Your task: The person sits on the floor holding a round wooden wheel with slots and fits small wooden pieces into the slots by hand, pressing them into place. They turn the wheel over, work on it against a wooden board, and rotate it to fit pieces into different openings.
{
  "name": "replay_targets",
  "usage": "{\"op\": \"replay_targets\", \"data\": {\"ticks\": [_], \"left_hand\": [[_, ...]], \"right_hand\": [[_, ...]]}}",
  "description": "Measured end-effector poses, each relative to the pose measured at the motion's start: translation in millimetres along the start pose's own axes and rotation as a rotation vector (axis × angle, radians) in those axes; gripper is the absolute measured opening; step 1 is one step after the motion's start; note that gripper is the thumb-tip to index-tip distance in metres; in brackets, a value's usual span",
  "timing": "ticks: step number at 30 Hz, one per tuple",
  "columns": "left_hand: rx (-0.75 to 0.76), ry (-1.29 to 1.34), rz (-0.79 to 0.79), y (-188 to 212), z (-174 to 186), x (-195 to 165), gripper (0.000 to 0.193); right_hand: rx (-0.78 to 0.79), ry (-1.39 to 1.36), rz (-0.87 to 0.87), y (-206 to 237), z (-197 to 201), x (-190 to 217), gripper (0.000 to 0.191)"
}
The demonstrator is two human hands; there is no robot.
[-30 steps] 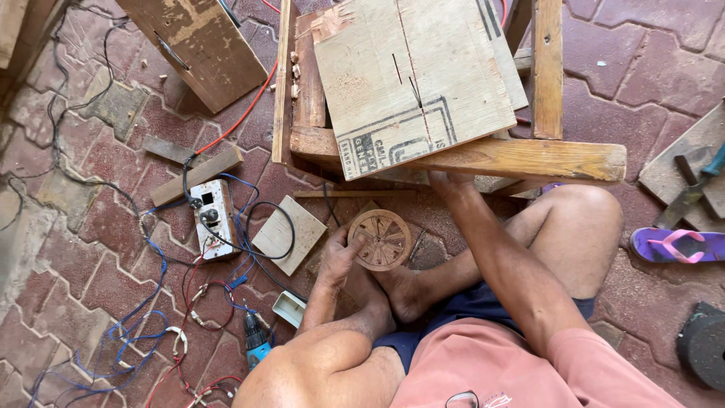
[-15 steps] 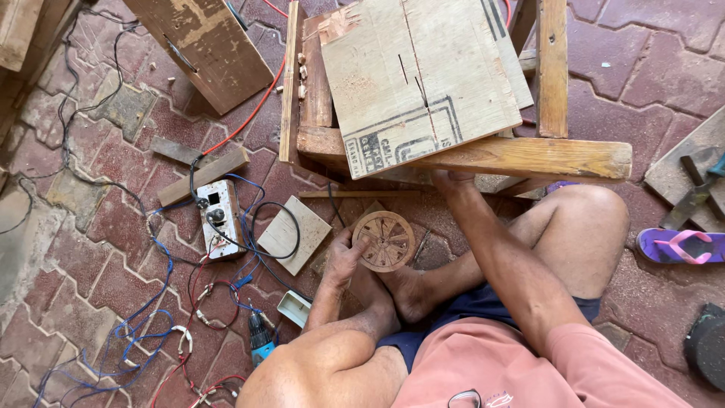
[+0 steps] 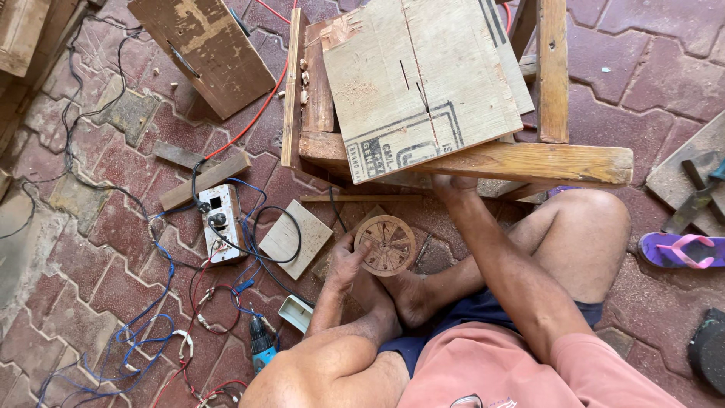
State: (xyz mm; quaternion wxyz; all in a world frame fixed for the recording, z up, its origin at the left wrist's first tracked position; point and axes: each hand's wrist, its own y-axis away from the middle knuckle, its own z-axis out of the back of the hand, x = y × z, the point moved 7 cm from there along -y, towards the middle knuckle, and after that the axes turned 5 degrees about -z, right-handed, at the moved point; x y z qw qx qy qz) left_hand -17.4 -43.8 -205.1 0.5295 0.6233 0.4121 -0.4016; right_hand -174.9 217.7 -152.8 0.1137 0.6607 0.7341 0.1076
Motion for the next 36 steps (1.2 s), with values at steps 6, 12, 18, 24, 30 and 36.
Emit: {"op": "replay_targets", "data": {"ticks": [6,12,18,24,30,36], "left_hand": [[-0.006,-0.021,-0.003,-2,2,4,0.061],[-0.025,-0.096,0.027,-1,5,8,0.068],[-0.023,-0.116,0.013,-3,4,7,0.064],[0.045,0.090,0.000,3,8,-13,0.049],[0.193,0.102,-0.155,12,13,-99,0.037],[0.128,-0.004,-0.287,6,3,-176,0.038]], "right_hand": [[-0.024,-0.066,-0.033,-4,-2,-4,0.072],[-0.037,-0.125,-0.068,-7,-7,-9,0.075],[-0.044,-0.222,-0.089,-9,-5,-11,0.077],[-0.017,-0.337,-0.147,-9,1,-15,0.073],[-0.029,-0.071,-0.119,-9,-3,-14,0.067],[-0.014,0.191,-0.065,-2,-3,-17,0.061]]}}
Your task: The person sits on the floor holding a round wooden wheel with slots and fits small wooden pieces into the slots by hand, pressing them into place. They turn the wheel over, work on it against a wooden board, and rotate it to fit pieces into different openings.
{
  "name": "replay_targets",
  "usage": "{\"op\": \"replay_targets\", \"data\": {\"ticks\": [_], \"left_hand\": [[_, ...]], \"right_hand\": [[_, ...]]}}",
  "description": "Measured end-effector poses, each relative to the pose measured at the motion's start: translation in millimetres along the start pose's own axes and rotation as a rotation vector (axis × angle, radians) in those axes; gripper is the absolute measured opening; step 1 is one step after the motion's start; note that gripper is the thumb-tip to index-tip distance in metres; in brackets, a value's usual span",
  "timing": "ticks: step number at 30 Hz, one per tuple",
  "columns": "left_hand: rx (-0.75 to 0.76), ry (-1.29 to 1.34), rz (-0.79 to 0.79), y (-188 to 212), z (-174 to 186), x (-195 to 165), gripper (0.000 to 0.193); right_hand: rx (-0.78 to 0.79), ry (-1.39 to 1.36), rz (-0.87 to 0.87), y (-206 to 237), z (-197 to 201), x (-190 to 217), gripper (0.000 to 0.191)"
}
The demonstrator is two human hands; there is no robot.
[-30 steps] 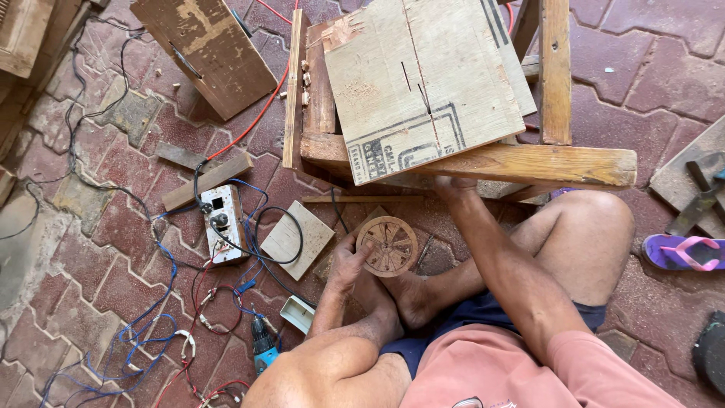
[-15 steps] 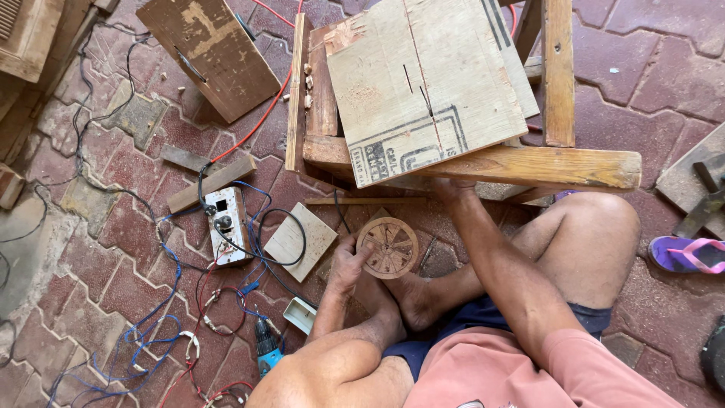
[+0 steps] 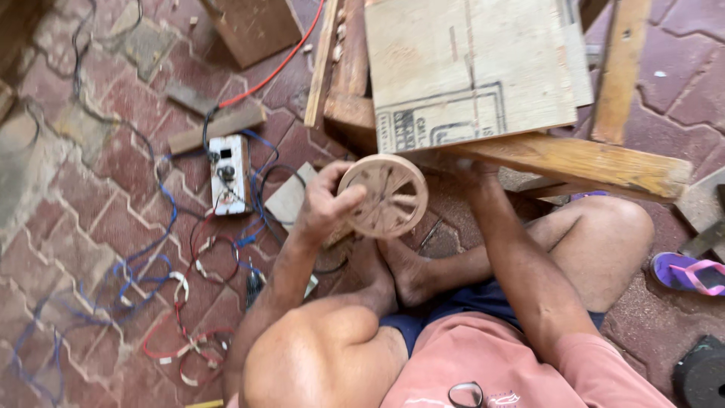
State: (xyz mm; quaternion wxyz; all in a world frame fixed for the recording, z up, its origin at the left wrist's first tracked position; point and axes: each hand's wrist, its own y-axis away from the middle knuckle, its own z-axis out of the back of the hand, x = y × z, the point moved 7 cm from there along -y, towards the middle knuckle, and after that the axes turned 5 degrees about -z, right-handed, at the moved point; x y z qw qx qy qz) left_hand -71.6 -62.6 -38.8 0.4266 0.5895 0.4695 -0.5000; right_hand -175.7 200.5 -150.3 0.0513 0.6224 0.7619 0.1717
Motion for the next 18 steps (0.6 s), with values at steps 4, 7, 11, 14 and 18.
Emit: {"op": "replay_targets", "data": {"ticks": [4,7,11,14,18], "left_hand": [[-0.044,-0.003,-0.004,-8,-12,-16,0.038],[-0.032,0.055,-0.005,-11,-22,-18,0.039],[-0.040,0.074,-0.002,-14,-27,-14,0.039],[-0.060,0.045,0.007,-14,-23,-10,0.038],[-0.070,0.044,-0.009,-16,-20,-6,0.038]], "right_hand": [[-0.021,0.115,0.044,5,0,-3,0.058],[-0.062,0.125,0.067,6,1,-3,0.055],[-0.192,0.059,0.054,7,15,-6,0.054],[0.030,0.122,-0.012,2,7,-12,0.052],[0.014,0.173,0.046,-2,16,-4,0.051]]}}
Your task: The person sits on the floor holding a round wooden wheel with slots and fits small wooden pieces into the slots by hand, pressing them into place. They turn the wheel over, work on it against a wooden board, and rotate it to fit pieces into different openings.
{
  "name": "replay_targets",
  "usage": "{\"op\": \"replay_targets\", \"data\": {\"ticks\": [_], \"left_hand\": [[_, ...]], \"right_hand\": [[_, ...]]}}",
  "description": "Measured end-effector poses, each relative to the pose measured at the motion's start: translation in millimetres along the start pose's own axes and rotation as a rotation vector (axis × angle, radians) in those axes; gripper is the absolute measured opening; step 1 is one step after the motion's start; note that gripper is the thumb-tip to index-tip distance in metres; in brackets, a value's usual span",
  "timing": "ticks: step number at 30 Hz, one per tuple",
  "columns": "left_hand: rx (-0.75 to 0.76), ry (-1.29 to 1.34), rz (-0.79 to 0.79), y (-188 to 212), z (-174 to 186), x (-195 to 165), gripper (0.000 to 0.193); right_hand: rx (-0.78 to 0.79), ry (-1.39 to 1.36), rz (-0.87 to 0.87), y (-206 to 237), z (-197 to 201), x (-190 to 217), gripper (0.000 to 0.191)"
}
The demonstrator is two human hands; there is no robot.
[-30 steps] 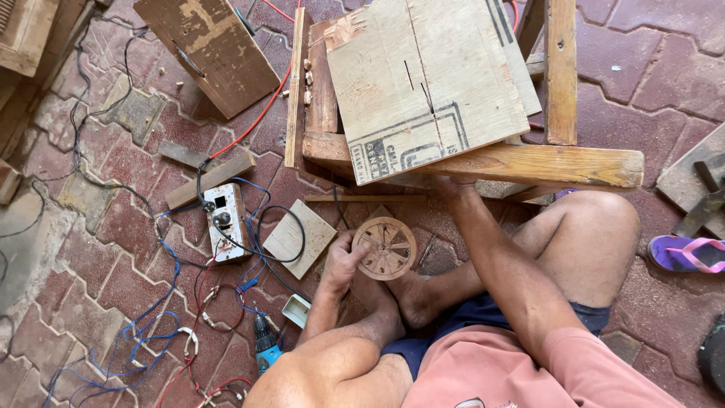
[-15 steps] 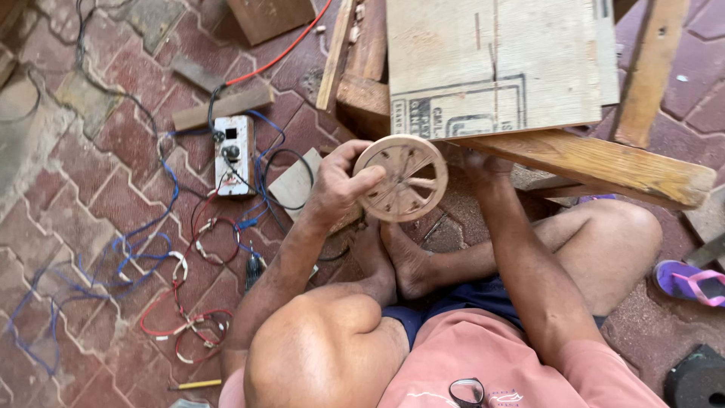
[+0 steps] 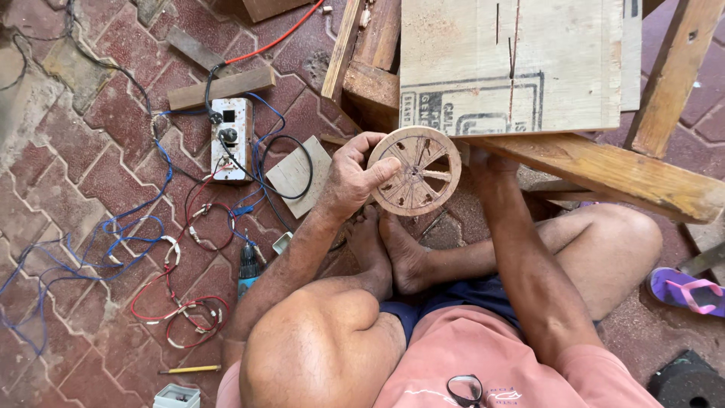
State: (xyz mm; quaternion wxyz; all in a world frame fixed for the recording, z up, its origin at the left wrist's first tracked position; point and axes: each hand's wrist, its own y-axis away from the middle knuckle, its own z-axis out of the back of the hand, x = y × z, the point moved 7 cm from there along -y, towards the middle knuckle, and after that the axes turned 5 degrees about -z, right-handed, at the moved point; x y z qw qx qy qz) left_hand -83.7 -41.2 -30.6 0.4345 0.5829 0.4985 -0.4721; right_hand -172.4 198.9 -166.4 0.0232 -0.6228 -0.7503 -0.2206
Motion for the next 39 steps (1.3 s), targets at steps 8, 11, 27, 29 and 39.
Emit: {"op": "replay_targets", "data": {"ticks": [8,11,27,29,39], "left_hand": [[-0.016,0.037,0.006,-7,3,6,0.039],[-0.008,0.044,0.003,-9,2,6,0.039],[0.013,0.125,0.021,-31,-27,-6,0.051],[0.032,0.156,-0.013,-33,-31,-10,0.054],[0.092,0.134,-0.024,-34,-49,-16,0.052]], "right_hand": [[-0.024,0.090,-0.033,-4,3,-4,0.049],[-0.029,0.118,-0.045,-7,1,-7,0.048],[-0.061,0.659,0.015,13,-1,7,0.045],[-0.066,0.867,0.020,26,4,7,0.045],[0.036,1.246,-0.172,136,30,-15,0.041]]}}
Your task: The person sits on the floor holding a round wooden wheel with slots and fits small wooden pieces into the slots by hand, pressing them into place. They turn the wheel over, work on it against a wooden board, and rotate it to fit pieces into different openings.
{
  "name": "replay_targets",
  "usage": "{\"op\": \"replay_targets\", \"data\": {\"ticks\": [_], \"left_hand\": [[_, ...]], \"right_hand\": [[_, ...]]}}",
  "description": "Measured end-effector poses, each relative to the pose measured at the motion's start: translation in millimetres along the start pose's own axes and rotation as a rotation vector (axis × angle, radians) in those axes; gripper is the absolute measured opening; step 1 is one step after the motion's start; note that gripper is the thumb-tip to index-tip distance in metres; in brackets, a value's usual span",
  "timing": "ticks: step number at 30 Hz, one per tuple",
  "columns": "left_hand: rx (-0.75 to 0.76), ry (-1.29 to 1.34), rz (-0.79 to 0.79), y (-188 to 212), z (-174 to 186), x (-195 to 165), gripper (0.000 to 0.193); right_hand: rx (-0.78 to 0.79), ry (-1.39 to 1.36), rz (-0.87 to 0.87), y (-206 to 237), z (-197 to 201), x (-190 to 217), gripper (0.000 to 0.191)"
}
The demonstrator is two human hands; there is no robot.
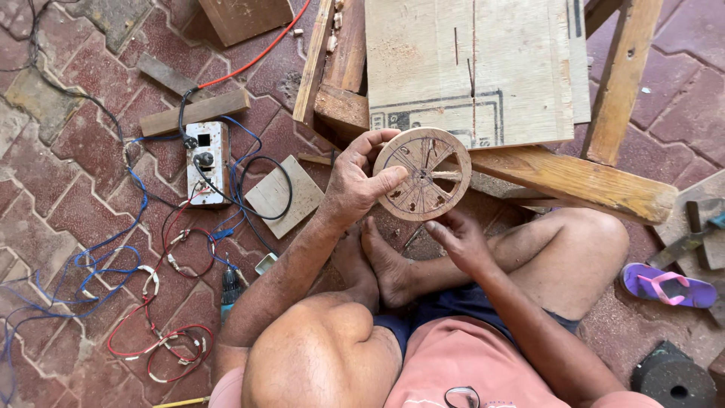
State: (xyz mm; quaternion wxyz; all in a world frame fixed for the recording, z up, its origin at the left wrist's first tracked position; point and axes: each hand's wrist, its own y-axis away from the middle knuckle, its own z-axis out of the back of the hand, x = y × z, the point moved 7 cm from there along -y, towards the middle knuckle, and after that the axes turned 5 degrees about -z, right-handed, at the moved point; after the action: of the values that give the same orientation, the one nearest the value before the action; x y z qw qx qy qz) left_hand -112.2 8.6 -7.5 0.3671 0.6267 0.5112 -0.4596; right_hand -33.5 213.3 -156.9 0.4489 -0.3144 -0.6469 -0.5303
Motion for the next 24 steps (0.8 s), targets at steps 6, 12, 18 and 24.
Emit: {"op": "replay_targets", "data": {"ticks": [6,12,18,24], "left_hand": [[0.050,-0.023,0.014,6,-13,-10,0.052],[0.073,-0.040,0.012,8,-19,-17,0.052],[0.100,-0.064,0.032,4,-28,-26,0.053],[0.179,-0.050,0.065,5,-37,-34,0.059]], "right_hand": [[0.048,-0.208,0.150,32,12,50,0.044],[0.010,-0.238,0.255,46,14,94,0.042],[-0.007,-0.305,0.233,49,18,101,0.040],[0.009,-0.375,0.242,56,22,100,0.040]]}}
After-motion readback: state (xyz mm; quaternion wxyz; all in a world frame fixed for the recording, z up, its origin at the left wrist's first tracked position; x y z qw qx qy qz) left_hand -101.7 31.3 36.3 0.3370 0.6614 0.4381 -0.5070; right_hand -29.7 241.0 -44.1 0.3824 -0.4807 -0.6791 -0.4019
